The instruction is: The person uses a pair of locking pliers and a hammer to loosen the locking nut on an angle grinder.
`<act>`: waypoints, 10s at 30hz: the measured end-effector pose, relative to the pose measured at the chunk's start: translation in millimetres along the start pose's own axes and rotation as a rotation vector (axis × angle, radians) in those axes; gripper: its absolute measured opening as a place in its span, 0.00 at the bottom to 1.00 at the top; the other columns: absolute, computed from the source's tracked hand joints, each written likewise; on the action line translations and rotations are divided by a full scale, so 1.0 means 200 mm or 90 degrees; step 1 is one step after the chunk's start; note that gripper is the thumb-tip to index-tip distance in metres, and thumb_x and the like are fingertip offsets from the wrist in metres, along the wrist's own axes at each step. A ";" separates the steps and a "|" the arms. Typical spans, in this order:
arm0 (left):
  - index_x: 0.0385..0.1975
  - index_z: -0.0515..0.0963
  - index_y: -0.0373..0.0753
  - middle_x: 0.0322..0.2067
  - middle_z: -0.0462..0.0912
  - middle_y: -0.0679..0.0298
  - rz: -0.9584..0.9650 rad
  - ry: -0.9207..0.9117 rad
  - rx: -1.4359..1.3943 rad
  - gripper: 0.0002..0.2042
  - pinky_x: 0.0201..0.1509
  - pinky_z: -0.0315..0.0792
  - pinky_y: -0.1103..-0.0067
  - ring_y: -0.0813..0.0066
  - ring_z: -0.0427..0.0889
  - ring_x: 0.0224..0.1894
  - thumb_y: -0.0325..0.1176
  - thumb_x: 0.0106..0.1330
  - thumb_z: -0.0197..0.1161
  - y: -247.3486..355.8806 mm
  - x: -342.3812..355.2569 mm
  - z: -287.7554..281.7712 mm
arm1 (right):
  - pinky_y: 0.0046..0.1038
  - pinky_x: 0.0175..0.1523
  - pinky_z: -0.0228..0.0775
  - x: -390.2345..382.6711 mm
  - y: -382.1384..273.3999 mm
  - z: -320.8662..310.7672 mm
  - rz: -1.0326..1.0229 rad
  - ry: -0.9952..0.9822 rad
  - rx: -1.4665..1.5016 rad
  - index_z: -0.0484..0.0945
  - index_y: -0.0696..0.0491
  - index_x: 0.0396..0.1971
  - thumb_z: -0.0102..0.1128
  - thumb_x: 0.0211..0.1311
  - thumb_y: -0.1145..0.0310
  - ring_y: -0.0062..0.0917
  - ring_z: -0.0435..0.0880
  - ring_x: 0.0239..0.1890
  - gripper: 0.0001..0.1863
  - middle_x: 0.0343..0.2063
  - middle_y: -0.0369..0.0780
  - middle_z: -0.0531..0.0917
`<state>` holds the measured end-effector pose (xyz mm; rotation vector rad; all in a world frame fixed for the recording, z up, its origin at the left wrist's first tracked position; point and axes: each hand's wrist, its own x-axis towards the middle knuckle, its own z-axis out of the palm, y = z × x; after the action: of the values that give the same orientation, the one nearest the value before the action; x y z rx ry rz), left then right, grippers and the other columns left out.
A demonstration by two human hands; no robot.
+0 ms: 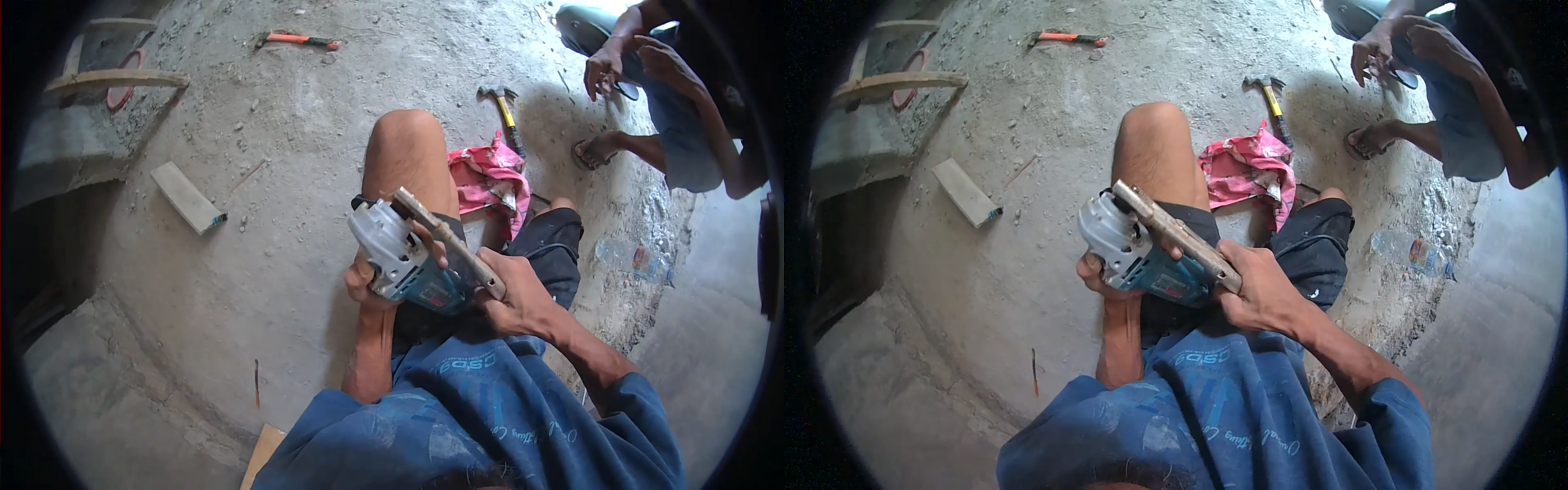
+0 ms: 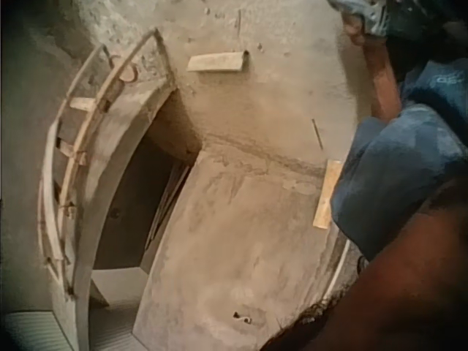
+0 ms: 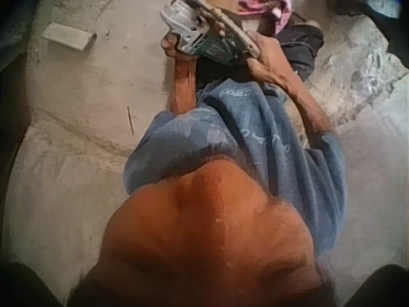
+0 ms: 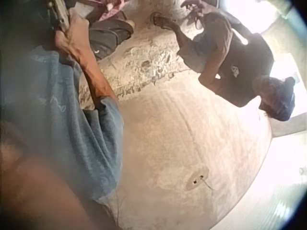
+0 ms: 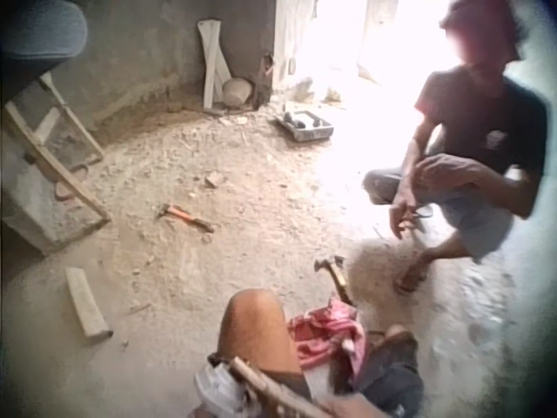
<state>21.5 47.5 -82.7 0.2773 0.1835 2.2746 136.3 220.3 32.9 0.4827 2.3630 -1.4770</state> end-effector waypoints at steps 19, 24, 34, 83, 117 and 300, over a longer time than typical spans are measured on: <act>0.57 0.69 0.34 0.45 0.77 0.47 -0.019 0.134 0.127 0.36 0.61 0.70 0.57 0.51 0.80 0.48 0.61 0.59 0.57 0.09 0.03 0.10 | 0.26 0.47 0.69 -0.14 0.11 -0.15 0.093 -0.010 0.220 0.76 0.64 0.54 0.54 0.55 0.78 0.21 0.75 0.38 0.23 0.33 0.39 0.80; 0.58 0.69 0.34 0.47 0.77 0.49 0.038 0.164 0.092 0.41 0.60 0.70 0.54 0.52 0.79 0.48 0.71 0.66 0.49 0.09 0.00 0.16 | 0.27 0.67 0.63 -0.17 0.33 -0.26 0.069 0.010 0.557 0.67 0.63 0.65 0.63 0.52 0.69 0.32 0.76 0.62 0.37 0.58 0.45 0.79; 0.55 0.74 0.37 0.42 0.82 0.52 0.136 0.416 0.268 0.39 0.56 0.77 0.54 0.51 0.83 0.45 0.72 0.64 0.52 0.07 -0.17 0.30 | 0.54 0.75 0.52 -0.13 0.55 -0.29 -0.188 -0.135 1.051 0.60 0.63 0.70 0.62 0.51 0.71 0.43 0.65 0.72 0.43 0.67 0.51 0.70; 0.57 0.70 0.28 0.52 0.81 0.50 -0.175 0.116 0.814 0.20 0.60 0.75 0.73 0.63 0.82 0.53 0.36 0.73 0.59 -0.04 0.38 0.54 | 0.55 0.72 0.58 0.14 0.44 -0.08 -0.314 -0.355 0.997 0.62 0.61 0.69 0.60 0.47 0.77 0.46 0.72 0.67 0.42 0.65 0.51 0.72; 0.53 0.76 0.29 0.44 0.86 0.50 -0.216 0.125 0.695 0.20 0.42 0.87 0.74 0.65 0.89 0.41 0.41 0.74 0.60 -0.20 0.51 0.38 | 0.24 0.42 0.77 -0.01 0.74 -0.08 -0.153 -0.121 0.710 0.80 0.60 0.42 0.51 0.76 0.49 0.22 0.84 0.34 0.25 0.31 0.40 0.86; 0.57 0.72 0.31 0.46 0.81 0.62 0.002 0.082 0.250 0.33 0.53 0.74 0.77 0.75 0.81 0.48 0.56 0.67 0.61 0.00 -0.08 0.08 | 0.36 0.31 0.67 -0.15 -0.73 -0.21 0.281 -0.178 -0.132 0.76 0.59 0.38 0.49 0.75 0.43 0.28 0.77 0.24 0.29 0.21 0.42 0.77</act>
<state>36.1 36.8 -70.2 0.3327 0.7005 2.2469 95.9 194.9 179.5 0.6457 1.9981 -1.0165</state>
